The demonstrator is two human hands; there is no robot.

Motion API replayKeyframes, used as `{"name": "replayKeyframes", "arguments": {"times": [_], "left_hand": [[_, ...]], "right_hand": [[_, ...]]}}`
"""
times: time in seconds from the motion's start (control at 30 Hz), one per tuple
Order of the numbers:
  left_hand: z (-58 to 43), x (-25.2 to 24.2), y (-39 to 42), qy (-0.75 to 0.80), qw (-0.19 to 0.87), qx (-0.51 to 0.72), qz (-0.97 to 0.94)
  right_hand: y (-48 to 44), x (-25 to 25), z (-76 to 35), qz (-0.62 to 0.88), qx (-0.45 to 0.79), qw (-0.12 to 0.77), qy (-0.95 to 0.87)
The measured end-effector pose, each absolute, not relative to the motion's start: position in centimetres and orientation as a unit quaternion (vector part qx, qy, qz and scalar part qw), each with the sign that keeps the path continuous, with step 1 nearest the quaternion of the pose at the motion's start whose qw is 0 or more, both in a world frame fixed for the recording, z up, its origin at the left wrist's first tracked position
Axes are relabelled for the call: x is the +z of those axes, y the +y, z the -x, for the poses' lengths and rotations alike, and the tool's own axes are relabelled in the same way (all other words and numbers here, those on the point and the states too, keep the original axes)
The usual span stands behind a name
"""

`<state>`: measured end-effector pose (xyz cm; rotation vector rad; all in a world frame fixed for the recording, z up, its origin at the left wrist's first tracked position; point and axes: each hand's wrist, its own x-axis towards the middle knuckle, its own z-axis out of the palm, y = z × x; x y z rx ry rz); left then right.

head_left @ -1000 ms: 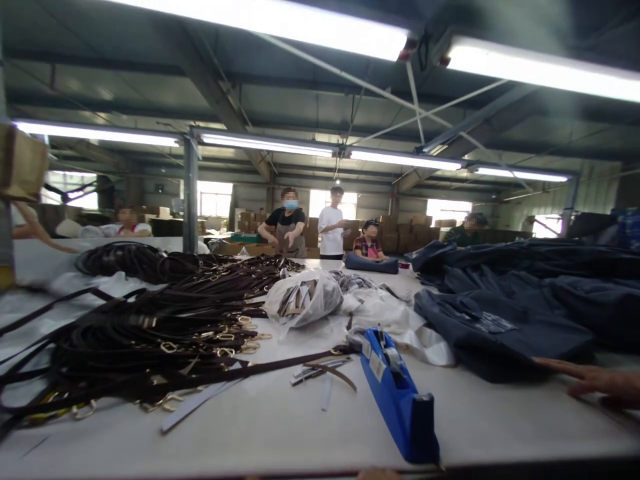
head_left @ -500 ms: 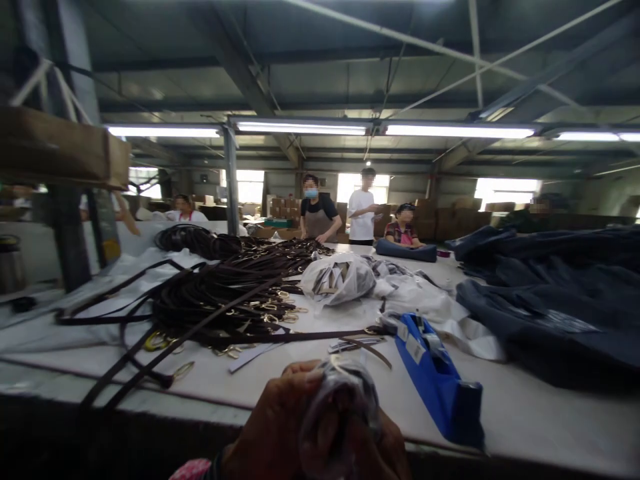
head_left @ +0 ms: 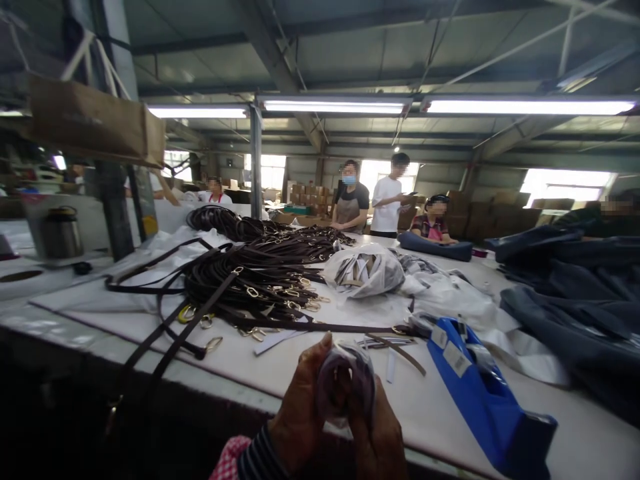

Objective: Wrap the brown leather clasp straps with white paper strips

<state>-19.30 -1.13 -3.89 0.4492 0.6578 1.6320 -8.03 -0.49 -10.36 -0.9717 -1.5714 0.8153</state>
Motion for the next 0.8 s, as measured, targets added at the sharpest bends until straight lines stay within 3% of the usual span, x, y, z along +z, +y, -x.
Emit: {"name": "replayKeyframes", "arguments": {"times": [0.13, 0.23, 0.4, 0.53, 0.6, 0.7, 0.8], "left_hand": [[19.9, -5.3, -0.6, 0.293, 0.6, 0.721, -0.187], [21.5, -5.4, -1.0, 0.31, 0.635, 0.66, -0.257], [25.8, -1.0, -1.9, 0.386, 0.592, 0.479, -0.52], [27.9, 3.9, -0.9, 0.462, 0.508, 0.248, -0.683], [28.3, 4.8, -0.4, 0.489, 0.447, 0.206, -0.72], [29.0, 3.5, 0.4, 0.496, 0.346, 0.228, -0.763], [30.3, -0.1, 1.1, 0.473, 0.287, 0.275, -0.786]], "right_hand": [[-0.1, -12.9, 6.7, 0.396, 0.286, 0.507, -0.711], [0.8, -12.7, 5.1, 0.38, 0.233, 0.5, -0.743], [2.7, -7.8, 4.2, 0.291, 0.102, 0.35, -0.885], [4.1, -5.2, 5.2, 0.219, -0.112, 0.307, -0.919], [4.9, -4.6, 5.6, 0.194, -0.16, 0.272, -0.929], [6.1, -3.8, 5.8, 0.184, -0.125, 0.217, -0.951], [7.1, -3.0, 5.9, 0.199, 0.033, 0.186, -0.962]]}}
